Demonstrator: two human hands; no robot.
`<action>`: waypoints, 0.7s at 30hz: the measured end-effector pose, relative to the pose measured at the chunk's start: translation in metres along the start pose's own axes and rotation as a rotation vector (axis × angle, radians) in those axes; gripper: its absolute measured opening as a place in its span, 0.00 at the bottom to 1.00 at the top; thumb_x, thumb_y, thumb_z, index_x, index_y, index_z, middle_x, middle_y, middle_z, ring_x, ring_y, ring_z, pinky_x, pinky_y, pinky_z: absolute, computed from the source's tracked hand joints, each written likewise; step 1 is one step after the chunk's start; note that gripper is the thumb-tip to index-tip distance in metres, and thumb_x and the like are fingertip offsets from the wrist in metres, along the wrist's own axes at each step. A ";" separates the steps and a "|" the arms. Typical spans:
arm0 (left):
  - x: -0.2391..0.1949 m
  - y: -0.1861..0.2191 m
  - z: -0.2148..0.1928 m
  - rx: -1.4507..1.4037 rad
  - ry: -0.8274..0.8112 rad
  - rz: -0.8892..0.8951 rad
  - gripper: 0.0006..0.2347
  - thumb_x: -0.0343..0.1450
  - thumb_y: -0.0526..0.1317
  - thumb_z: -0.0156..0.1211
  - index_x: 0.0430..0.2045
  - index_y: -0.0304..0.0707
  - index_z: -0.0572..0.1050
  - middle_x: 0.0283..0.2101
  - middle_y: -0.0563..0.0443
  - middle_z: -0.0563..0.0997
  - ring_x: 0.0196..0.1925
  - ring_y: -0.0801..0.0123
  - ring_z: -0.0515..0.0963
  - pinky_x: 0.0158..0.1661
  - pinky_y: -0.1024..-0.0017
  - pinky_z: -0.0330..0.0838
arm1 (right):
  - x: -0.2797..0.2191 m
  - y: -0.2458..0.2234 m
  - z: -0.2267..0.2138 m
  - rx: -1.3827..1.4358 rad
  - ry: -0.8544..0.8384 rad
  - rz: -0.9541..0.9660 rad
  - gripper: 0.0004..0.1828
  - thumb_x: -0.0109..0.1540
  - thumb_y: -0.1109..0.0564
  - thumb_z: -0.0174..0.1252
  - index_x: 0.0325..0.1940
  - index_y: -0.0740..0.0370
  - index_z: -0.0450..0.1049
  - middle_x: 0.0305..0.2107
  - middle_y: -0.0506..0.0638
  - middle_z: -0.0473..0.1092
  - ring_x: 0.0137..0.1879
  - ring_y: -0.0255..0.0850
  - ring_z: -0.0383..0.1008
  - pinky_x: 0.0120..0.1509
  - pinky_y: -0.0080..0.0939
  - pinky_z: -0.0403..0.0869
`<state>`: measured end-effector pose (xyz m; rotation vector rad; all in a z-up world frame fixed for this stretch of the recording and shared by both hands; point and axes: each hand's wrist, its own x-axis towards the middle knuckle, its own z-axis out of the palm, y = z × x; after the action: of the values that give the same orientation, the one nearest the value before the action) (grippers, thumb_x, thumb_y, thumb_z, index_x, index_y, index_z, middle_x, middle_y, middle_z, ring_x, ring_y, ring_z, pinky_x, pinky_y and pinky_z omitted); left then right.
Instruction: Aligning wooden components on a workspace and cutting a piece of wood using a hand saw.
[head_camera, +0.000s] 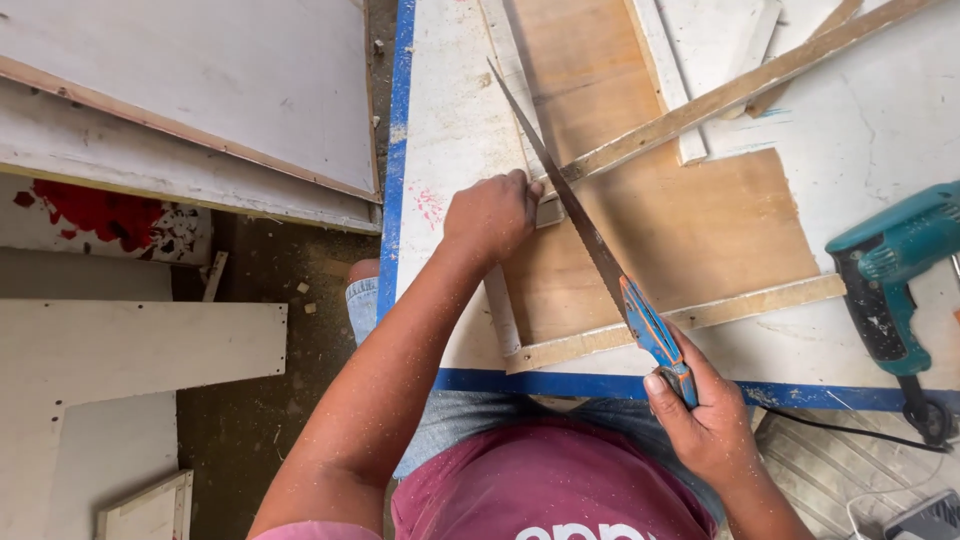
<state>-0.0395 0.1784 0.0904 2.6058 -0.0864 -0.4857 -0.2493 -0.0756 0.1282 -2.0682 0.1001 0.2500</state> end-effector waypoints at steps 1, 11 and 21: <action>0.000 0.003 -0.005 0.008 -0.040 -0.014 0.22 0.78 0.53 0.30 0.39 0.38 0.73 0.43 0.34 0.82 0.42 0.30 0.79 0.39 0.43 0.71 | 0.000 -0.002 0.001 0.023 -0.010 0.002 0.35 0.64 0.52 0.53 0.77 0.55 0.62 0.19 0.44 0.65 0.24 0.34 0.63 0.33 0.35 0.70; 0.009 -0.005 0.010 0.026 0.068 0.040 0.22 0.77 0.51 0.32 0.37 0.36 0.77 0.43 0.35 0.82 0.44 0.33 0.79 0.40 0.43 0.72 | -0.010 0.005 0.002 0.117 -0.045 -0.104 0.34 0.67 0.46 0.45 0.76 0.60 0.59 0.17 0.45 0.62 0.23 0.34 0.62 0.34 0.34 0.70; 0.008 0.004 0.009 0.065 0.030 0.022 0.22 0.78 0.51 0.32 0.42 0.36 0.76 0.47 0.34 0.80 0.49 0.36 0.77 0.44 0.43 0.72 | -0.013 0.006 0.010 0.200 -0.029 -0.039 0.34 0.67 0.47 0.43 0.77 0.58 0.59 0.18 0.48 0.60 0.22 0.37 0.59 0.31 0.36 0.67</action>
<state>-0.0351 0.1699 0.0826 2.6720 -0.1233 -0.4427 -0.2645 -0.0703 0.1208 -1.8648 0.0644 0.2361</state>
